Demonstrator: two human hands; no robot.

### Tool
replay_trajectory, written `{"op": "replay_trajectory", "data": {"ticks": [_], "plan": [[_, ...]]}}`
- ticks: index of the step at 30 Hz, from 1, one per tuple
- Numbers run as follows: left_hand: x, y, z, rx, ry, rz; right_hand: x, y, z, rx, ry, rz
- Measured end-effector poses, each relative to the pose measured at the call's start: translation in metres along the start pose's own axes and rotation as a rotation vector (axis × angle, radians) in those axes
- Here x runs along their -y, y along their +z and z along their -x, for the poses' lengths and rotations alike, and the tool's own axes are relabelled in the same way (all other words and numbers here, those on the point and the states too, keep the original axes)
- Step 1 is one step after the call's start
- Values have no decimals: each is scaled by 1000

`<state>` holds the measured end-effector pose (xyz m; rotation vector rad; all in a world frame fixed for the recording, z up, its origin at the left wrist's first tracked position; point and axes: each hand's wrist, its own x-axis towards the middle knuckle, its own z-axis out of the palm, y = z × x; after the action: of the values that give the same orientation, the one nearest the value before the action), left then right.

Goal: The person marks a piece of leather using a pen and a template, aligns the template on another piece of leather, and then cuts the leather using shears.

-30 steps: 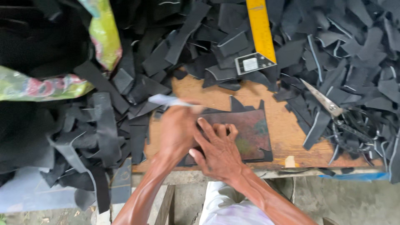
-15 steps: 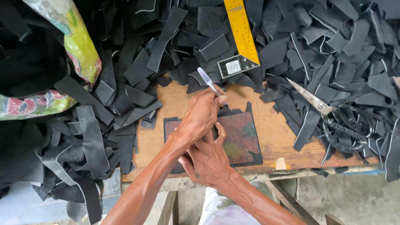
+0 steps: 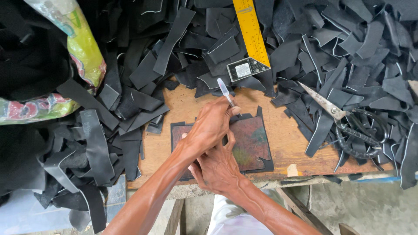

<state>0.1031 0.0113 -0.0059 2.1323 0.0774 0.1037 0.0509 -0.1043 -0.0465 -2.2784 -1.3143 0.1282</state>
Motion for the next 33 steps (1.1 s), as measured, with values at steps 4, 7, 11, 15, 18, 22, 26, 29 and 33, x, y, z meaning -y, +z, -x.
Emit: {"op": "replay_trajectory", "data": {"ticks": [4, 7, 11, 15, 18, 22, 26, 29, 33], "plan": [[-4, -21, 4, 28, -252, 25, 1, -2, 0, 188, 88, 9], [3, -53, 34, -103, -336, -1, 3, -4, 1, -53, -3, -15], [31, -84, 84, -386, -265, 213, 6, -7, -3, -60, 3, 14], [62, -76, 112, -515, -286, 365, 12, -12, -10, -41, 0, 75], [74, -65, 119, -498, -272, 334, 19, -18, -16, 29, 24, 82], [75, -65, 119, -463, -205, 193, 26, -23, -26, 122, 70, 127], [67, -69, 118, -444, -226, 110, 30, -25, -33, 166, 101, 129], [62, -70, 116, -447, -117, -42, 29, -26, -34, 152, 89, 141], [54, -71, 115, -349, -27, -375, 29, -24, -32, 141, 79, 139]]}}
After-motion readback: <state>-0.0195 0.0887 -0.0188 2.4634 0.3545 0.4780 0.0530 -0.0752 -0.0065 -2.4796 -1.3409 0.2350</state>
